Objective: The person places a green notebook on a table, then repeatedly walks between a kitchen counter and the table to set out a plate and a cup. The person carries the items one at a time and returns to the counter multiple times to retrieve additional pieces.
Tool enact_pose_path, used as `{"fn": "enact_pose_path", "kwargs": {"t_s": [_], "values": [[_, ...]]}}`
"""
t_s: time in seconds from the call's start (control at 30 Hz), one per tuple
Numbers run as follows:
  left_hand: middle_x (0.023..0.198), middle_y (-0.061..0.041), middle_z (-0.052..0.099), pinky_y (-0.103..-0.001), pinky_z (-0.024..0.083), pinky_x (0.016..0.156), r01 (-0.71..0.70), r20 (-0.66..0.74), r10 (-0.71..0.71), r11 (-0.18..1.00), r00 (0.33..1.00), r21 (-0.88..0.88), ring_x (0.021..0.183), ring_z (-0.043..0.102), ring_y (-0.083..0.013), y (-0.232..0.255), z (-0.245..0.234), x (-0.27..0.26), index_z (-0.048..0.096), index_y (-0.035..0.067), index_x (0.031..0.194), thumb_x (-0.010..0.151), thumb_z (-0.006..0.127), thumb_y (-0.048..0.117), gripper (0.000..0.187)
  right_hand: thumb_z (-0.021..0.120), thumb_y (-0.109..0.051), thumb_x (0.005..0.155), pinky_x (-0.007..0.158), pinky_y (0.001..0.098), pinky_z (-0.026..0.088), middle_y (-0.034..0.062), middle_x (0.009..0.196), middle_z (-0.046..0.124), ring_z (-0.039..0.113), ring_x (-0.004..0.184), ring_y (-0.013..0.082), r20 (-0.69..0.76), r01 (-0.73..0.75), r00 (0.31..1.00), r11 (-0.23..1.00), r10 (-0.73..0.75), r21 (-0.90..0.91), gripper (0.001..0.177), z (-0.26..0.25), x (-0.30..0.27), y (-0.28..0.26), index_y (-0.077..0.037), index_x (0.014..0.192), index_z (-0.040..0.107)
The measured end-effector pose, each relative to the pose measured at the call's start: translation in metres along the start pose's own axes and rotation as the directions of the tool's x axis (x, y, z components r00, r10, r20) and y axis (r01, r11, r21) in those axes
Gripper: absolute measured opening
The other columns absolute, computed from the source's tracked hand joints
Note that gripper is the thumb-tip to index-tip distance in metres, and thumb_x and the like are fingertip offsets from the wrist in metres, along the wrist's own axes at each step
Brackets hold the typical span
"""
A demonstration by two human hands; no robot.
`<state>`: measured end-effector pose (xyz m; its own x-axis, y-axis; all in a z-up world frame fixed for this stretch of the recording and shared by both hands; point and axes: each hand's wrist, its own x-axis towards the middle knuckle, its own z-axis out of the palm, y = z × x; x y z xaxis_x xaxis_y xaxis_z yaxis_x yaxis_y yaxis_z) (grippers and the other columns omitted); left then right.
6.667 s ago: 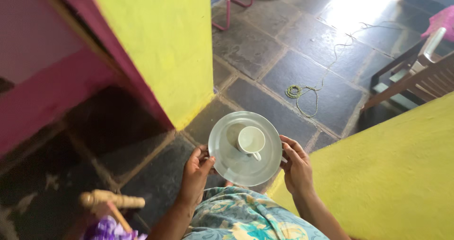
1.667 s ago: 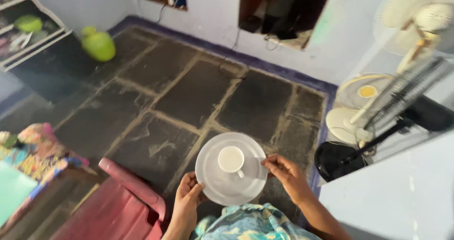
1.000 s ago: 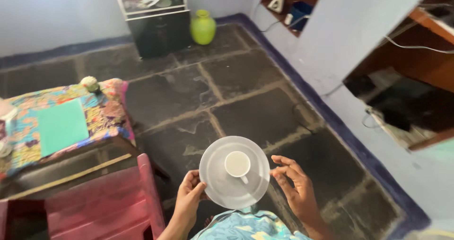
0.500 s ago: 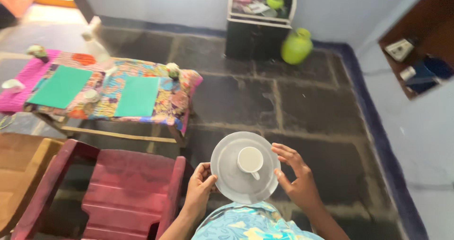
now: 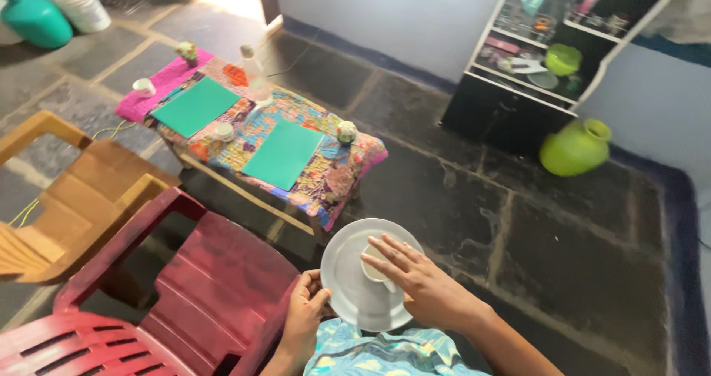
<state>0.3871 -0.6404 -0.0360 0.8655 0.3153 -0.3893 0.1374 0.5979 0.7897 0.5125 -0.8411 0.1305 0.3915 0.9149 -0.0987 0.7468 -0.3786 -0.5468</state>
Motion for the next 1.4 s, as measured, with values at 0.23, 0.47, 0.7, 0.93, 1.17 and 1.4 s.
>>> {"fn": "enact_pose_path", "kwargs": {"t_s": [0.23, 0.47, 0.7, 0.93, 1.17, 1.4], "values": [[0.105, -0.01, 0.07, -0.032, 0.06, 0.073, -0.145, -0.119, 0.133, 0.984, 0.984, -0.1, 0.086, 0.069, -0.0149, 0.006, -0.011, 0.049, 0.058, 0.0, 0.12, 0.091, 0.054, 0.0, 0.029, 0.051, 0.017, 0.07, 0.125, 0.0482, 0.015, 0.0147, 0.167, 0.029, 0.022, 0.155, 0.0314, 0.063, 0.238, 0.971, 0.964, -0.232, -0.116, 0.093, -0.02, 0.094, 0.04, -0.016, 0.156, 0.042], [0.105, -0.008, 0.07, -0.032, 0.059, 0.076, -0.171, -0.268, 0.133, 0.977, 0.954, -0.126, 0.089, 0.069, -0.0146, 0.028, -0.017, 0.085, 0.057, 0.001, 0.118, 0.09, 0.053, -0.001, 0.029, 0.061, 0.007, 0.073, 0.114, 0.0457, 0.034, 0.0141, 0.151, 0.049, 0.044, 0.14, 0.031, 0.145, 0.35, 0.934, 0.917, -0.326, -0.192, 0.077, -0.036, 0.172, 0.066, -0.015, 0.147, 0.052], [0.104, -0.011, 0.069, -0.031, 0.055, 0.079, -0.258, -0.396, 0.242, 0.966, 0.886, 0.013, 0.09, 0.066, -0.0167, 0.004, -0.068, 0.12, 0.059, -0.002, 0.117, 0.091, 0.055, -0.004, 0.026, 0.074, -0.007, 0.066, 0.104, 0.0423, 0.045, 0.01, 0.133, 0.06, 0.055, 0.127, 0.0292, 0.182, 0.283, 0.949, 0.95, -0.257, -0.13, 0.07, -0.042, 0.232, 0.08, -0.011, 0.134, 0.058], [0.105, -0.007, 0.069, -0.03, 0.056, 0.075, -0.288, -0.735, 0.169, 0.957, 0.657, -0.038, 0.088, 0.067, -0.0141, -0.033, -0.115, 0.093, 0.059, 0.003, 0.121, 0.092, 0.057, 0.004, 0.029, 0.084, -0.023, 0.068, 0.101, 0.0441, 0.049, 0.0112, 0.128, 0.063, 0.061, 0.12, 0.0331, -0.056, 0.246, 0.964, 0.949, -0.261, -0.197, 0.067, -0.053, 0.296, 0.133, -0.012, 0.13, 0.06], [0.106, -0.001, 0.069, -0.028, 0.052, 0.068, -0.323, -0.905, 0.075, 0.944, 0.418, -0.071, 0.087, 0.064, -0.0114, -0.008, -0.103, 0.063, 0.058, 0.006, 0.12, 0.093, 0.058, 0.007, 0.028, 0.089, -0.032, 0.07, 0.098, 0.0442, 0.05, 0.0111, 0.124, 0.061, 0.059, 0.12, 0.0325, 0.067, -0.032, 0.996, 0.955, 0.054, -0.295, 0.073, 0.011, 0.387, 0.254, -0.012, 0.131, 0.057], [0.109, -0.004, 0.066, -0.027, 0.05, 0.069, -0.463, -0.929, 0.1, 0.883, 0.356, -0.082, 0.087, 0.063, -0.0097, 0.024, -0.064, 0.081, 0.056, 0.005, 0.123, 0.094, 0.056, 0.002, 0.03, 0.092, -0.03, 0.067, 0.099, 0.0444, 0.05, 0.0152, 0.129, 0.056, 0.055, 0.123, 0.0353, 0.177, -0.078, 0.974, 0.948, 0.138, -0.307, 0.082, 0.126, 0.456, 0.372, -0.007, 0.133, 0.048]]}}
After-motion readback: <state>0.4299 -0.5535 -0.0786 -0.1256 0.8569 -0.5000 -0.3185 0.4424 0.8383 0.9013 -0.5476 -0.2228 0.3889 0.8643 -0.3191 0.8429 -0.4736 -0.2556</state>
